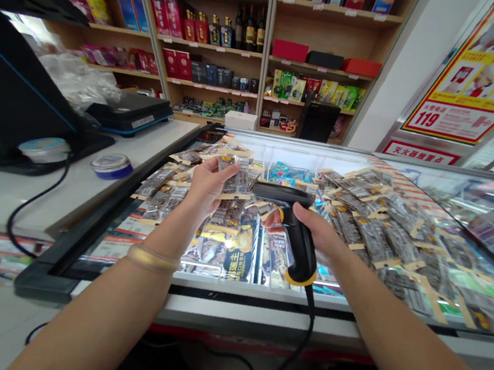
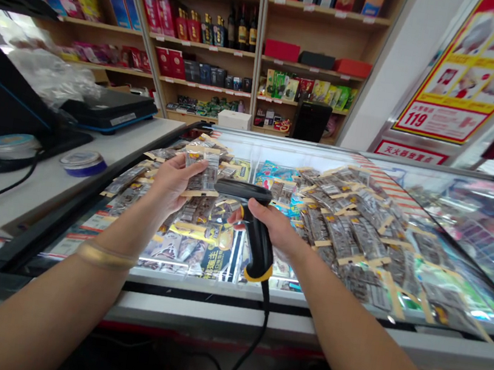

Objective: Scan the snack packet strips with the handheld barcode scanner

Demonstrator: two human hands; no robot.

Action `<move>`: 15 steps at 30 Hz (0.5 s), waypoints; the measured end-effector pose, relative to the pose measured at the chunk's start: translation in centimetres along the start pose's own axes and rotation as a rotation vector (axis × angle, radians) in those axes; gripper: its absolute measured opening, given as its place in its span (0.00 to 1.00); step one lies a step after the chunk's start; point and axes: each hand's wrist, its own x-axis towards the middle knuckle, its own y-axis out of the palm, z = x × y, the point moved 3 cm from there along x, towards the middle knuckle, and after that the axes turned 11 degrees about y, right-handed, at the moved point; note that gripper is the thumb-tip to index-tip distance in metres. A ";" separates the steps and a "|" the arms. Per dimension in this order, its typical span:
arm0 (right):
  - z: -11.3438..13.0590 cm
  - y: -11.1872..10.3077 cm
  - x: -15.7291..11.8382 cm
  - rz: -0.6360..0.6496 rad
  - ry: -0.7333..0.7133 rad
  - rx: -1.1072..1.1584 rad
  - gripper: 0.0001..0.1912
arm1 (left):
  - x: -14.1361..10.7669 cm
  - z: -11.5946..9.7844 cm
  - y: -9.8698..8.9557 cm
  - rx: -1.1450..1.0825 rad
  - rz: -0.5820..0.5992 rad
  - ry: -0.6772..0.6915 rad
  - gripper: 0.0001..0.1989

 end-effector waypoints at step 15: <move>6.0 -10.8 -10.3 -0.504 -0.315 0.104 0.23 | -2.1 2.4 17.3 0.086 0.347 -0.037 0.08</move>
